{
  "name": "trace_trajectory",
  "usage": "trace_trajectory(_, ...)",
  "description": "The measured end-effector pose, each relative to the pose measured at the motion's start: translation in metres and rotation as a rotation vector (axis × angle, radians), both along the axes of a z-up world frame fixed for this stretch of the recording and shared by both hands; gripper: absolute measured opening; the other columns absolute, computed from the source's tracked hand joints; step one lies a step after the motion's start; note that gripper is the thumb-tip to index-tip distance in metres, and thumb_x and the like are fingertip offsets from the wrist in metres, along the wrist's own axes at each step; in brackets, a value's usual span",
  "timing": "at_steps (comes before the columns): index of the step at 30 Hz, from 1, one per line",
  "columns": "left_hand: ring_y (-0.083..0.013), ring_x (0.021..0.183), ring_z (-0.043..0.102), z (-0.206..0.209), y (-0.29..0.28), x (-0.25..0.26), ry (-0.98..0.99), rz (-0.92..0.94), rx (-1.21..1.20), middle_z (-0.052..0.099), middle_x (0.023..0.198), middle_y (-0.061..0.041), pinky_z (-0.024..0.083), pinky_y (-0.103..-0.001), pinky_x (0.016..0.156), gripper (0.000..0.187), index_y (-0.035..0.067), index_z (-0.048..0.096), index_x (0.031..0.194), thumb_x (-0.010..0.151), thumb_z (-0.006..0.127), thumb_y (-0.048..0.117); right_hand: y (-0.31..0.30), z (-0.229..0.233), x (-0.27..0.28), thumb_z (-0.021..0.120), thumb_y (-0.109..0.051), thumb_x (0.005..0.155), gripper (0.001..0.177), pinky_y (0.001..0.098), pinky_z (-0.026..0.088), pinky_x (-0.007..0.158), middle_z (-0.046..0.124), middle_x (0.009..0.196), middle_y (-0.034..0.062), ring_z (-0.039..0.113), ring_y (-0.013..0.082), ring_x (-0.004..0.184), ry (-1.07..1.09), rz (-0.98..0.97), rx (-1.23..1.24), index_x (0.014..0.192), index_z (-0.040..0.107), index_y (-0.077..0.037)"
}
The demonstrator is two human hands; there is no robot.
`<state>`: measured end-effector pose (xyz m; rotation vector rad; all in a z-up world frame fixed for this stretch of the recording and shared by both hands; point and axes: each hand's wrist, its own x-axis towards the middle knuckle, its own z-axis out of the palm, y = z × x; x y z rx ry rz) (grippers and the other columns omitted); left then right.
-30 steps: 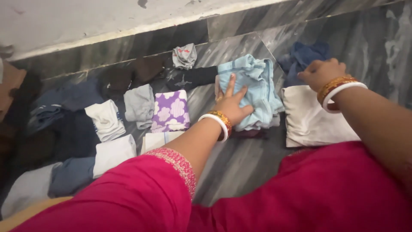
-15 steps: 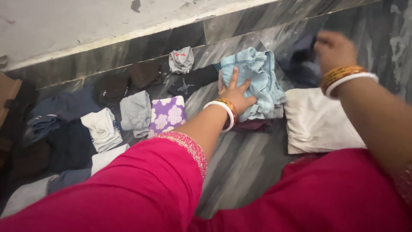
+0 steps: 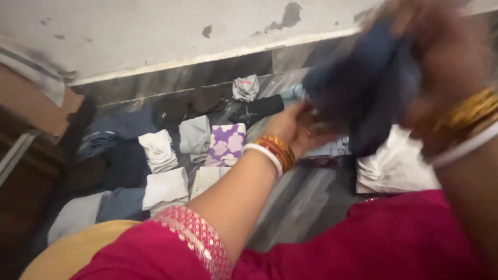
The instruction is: Folding various pieces of laundry including underwear and t-shirts and arranging them on the floor.
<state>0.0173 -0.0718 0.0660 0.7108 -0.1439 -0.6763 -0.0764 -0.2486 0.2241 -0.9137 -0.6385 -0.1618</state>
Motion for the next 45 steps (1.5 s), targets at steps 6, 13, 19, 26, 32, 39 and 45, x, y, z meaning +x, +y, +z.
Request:
trace_trajectory(6, -0.0305, 0.129, 0.058, -0.014, -0.001, 0.019, -0.132, -0.471, -0.540, 0.061, 0.140, -0.019, 0.044, -0.041, 0.113, 0.081, -0.006, 0.050, 0.143, 0.099, 0.056, 0.062, 0.076, -0.096, -0.059, 0.066, -0.015, 0.101, 0.017, 0.0300, 0.049, 0.094, 0.069, 0.100, 0.0068, 0.062, 0.0154, 0.099, 0.302, 0.584, -0.703, 0.101, 0.069, 0.001)
trace_trajectory(13, -0.0332, 0.153, 0.040, 0.006, 0.041, 0.019, -1.458, 0.151, 0.272, 0.057, 0.153, -0.014, 0.031, -0.039, 0.125, 0.054, -0.004, 0.059, 0.143, 0.102, 0.070, 0.030, 0.055, -0.060, -0.095, 0.066, -0.016, 0.096, 0.023, 0.0279, 0.051, 0.101, 0.076, 0.116, 0.0017, 0.067, 0.0100, 0.116, 0.308, 0.490, -0.913, 0.116, 0.070, -0.006)
trace_trajectory(19, -0.0198, 0.132, 0.064, -0.026, 0.065, 0.023, -1.839, -0.087, 0.630, 0.066, 0.143, -0.006, 0.049, -0.031, 0.115, 0.035, 0.004, 0.068, 0.133, 0.107, 0.048, 0.017, 0.013, -0.081, -0.072, 0.074, -0.004, 0.096, 0.035, 0.0487, 0.054, 0.091, 0.070, 0.116, 0.0273, 0.066, 0.0389, 0.108, 0.467, -0.279, -0.722, 0.127, 0.065, 0.009)
trace_trajectory(26, -0.0181, 0.112, 0.065, -0.005, 0.086, 0.001, -0.460, -0.515, 0.116, 0.069, 0.126, -0.010, 0.052, -0.033, 0.102, 0.035, 0.002, 0.064, 0.133, 0.102, 0.056, 0.014, 0.044, -0.099, -0.064, 0.076, -0.008, 0.079, 0.069, 0.0310, 0.054, 0.092, 0.071, 0.121, 0.0057, 0.068, 0.0154, 0.110, 0.319, -0.158, -0.891, 0.142, 0.049, -0.011)
trace_trajectory(32, -0.0138, 0.090, 0.065, 0.082, 0.120, -0.039, -0.628, -0.190, 0.744, 0.072, 0.102, -0.005, 0.054, -0.031, 0.077, 0.040, 0.004, 0.070, 0.119, 0.094, 0.068, 0.035, 0.063, -0.081, -0.057, 0.073, -0.011, 0.086, 0.042, 0.0326, 0.055, 0.076, 0.076, 0.098, 0.0112, 0.068, 0.0162, 0.087, 0.365, -0.376, -1.020, 0.126, 0.065, -0.003)
trace_trajectory(39, -0.0114, 0.079, 0.067, 0.073, 0.119, -0.099, -1.124, -0.015, 0.955, 0.071, 0.085, -0.003, 0.056, -0.027, 0.069, 0.044, 0.011, 0.059, 0.099, 0.073, 0.087, 0.031, 0.068, -0.066, -0.038, 0.070, -0.010, 0.082, 0.054, 0.0329, 0.057, 0.074, 0.076, 0.104, 0.0126, 0.072, 0.0176, 0.088, 0.399, -0.247, -0.883, 0.135, 0.060, -0.007)
trace_trajectory(45, -0.0128, 0.071, 0.061, 0.067, 0.118, -0.068, -1.151, 0.346, 0.910, 0.064, 0.076, -0.002, 0.051, -0.030, 0.064, 0.019, 0.006, 0.065, 0.090, 0.078, 0.075, 0.016, 0.060, -0.070, -0.044, 0.084, -0.002, 0.064, 0.093, 0.0363, 0.056, 0.084, 0.051, 0.135, 0.0183, 0.067, 0.0255, 0.098, -0.150, -0.630, -1.471, 0.148, 0.044, -0.008)
